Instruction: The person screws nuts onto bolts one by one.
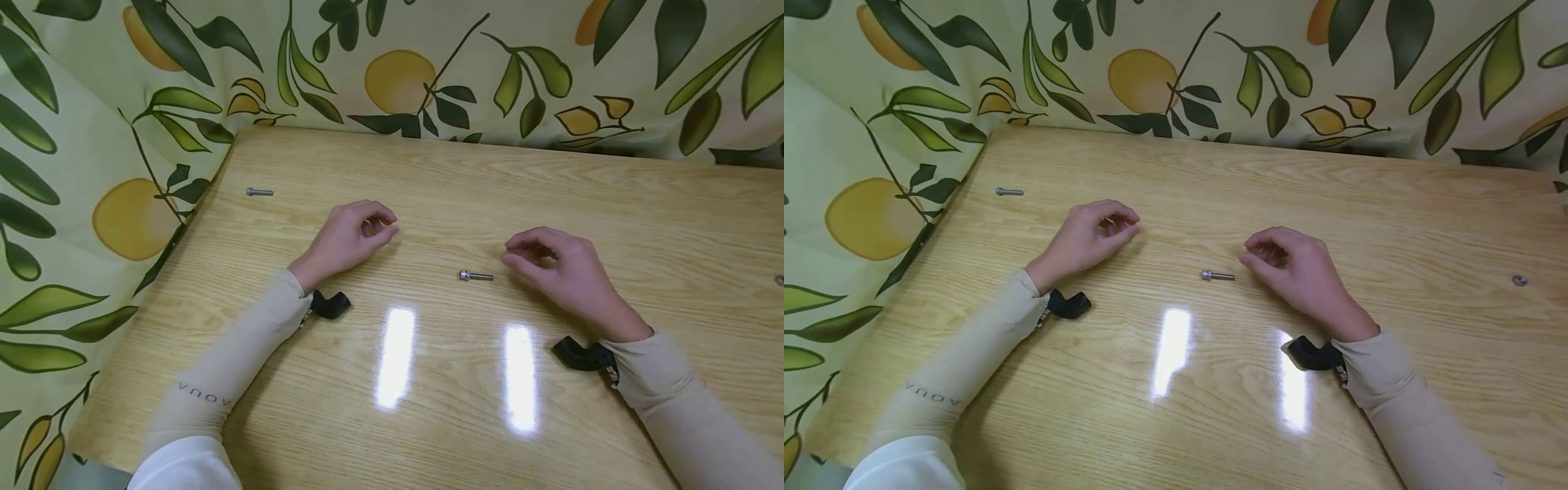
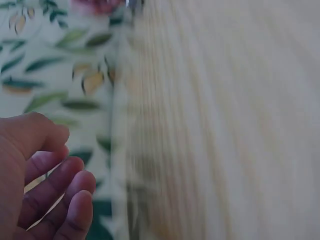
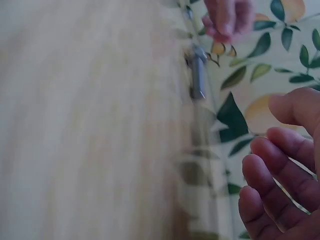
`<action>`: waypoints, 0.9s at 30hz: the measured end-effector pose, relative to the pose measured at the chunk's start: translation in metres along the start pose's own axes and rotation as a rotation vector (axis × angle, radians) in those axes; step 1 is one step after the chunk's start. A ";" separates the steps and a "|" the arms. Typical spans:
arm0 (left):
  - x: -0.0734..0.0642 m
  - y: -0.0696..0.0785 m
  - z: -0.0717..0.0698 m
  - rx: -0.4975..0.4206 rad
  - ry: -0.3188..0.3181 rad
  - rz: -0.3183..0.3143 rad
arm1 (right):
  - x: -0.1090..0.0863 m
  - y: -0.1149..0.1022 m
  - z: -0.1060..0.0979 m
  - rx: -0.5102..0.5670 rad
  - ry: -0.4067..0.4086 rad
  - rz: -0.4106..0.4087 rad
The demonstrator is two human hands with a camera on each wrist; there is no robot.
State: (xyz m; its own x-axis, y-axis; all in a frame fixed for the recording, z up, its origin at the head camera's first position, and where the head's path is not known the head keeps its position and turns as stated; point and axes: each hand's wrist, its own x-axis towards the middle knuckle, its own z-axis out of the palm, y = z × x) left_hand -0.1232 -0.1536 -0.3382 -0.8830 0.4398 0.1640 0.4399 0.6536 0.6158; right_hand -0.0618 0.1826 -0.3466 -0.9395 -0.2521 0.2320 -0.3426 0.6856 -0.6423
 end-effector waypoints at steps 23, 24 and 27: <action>-0.051 -0.107 -0.130 0.430 0.131 -0.310 | -0.035 0.061 -0.099 -0.203 0.313 0.284; -0.053 -0.110 -0.132 0.437 0.122 -0.326 | -0.036 0.064 -0.101 -0.201 0.328 0.297; -0.057 -0.117 -0.136 0.453 0.109 -0.339 | -0.042 0.074 -0.108 -0.187 0.377 0.350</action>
State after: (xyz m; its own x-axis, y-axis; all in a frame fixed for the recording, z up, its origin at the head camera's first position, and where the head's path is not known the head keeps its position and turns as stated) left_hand -0.1470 -0.3388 -0.3154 -0.9882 0.1089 0.1081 0.1339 0.9562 0.2602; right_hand -0.0483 0.3173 -0.3247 -0.9216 0.2517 0.2956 0.0284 0.8031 -0.5952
